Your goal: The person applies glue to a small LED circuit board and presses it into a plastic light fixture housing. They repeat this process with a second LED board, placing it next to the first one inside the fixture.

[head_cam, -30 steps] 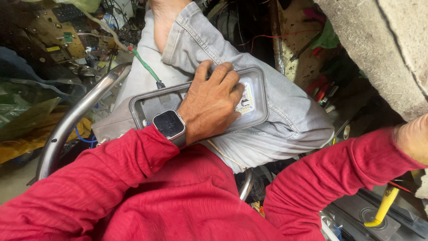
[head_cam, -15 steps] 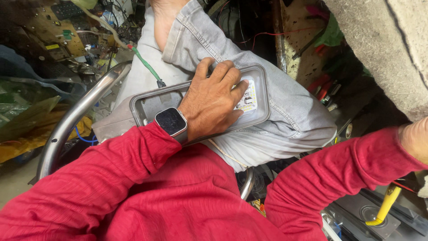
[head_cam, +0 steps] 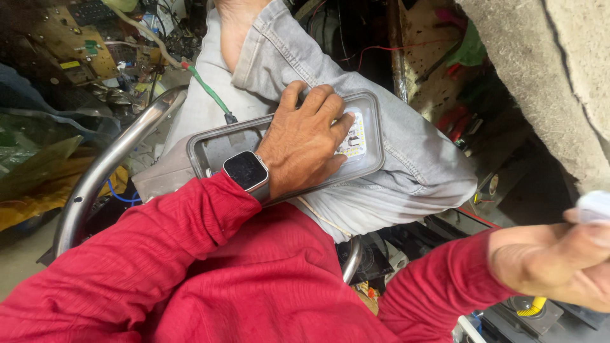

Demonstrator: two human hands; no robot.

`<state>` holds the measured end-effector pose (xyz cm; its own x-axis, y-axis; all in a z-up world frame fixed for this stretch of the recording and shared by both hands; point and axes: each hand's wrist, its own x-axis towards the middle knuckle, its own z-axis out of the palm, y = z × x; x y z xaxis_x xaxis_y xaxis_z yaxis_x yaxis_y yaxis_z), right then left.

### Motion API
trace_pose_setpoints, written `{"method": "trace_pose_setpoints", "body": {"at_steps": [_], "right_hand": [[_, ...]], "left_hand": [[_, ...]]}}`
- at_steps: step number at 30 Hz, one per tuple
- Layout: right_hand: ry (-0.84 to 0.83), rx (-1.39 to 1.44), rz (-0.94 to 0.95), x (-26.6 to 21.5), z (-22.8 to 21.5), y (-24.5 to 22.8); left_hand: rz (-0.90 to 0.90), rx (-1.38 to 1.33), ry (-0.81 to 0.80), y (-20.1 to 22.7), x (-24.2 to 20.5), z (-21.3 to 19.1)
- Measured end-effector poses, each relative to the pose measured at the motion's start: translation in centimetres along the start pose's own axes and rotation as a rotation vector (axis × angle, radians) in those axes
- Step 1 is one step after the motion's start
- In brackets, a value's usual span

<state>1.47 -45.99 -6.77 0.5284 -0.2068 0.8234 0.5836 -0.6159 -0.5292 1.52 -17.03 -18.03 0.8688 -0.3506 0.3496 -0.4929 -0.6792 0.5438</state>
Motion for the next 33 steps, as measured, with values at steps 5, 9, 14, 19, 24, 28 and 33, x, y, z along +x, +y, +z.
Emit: {"method": "trace_pose_setpoints", "body": {"at_steps": [5,9,14,19,24,28,33], "right_hand": [[-0.083,0.127,0.198,-6.1,-0.2,-0.9],[-0.097,0.176,0.415,-9.9,0.2,-0.2],[-0.119,0.151,0.516,-12.0,0.4,0.8],[-0.139,0.129,0.49,-12.0,0.7,0.9],[-0.217,0.147,0.499,-11.2,1.3,0.0],[-0.295,0.124,0.516,-10.3,1.4,-0.6],[-0.377,0.078,0.471,-9.9,1.2,-0.8]], "left_hand": [[0.002,-0.013,-0.01,0.0,-0.1,0.3],[0.014,0.004,0.027,0.1,-0.2,0.2],[0.009,-0.002,0.015,0.1,-0.2,0.4],[-0.002,0.013,0.014,0.3,0.0,0.4],[-0.012,0.016,0.015,0.4,0.0,0.4],[0.01,0.049,0.028,0.3,-0.2,0.4],[-0.001,-0.01,0.038,0.3,-0.2,0.6]]}}
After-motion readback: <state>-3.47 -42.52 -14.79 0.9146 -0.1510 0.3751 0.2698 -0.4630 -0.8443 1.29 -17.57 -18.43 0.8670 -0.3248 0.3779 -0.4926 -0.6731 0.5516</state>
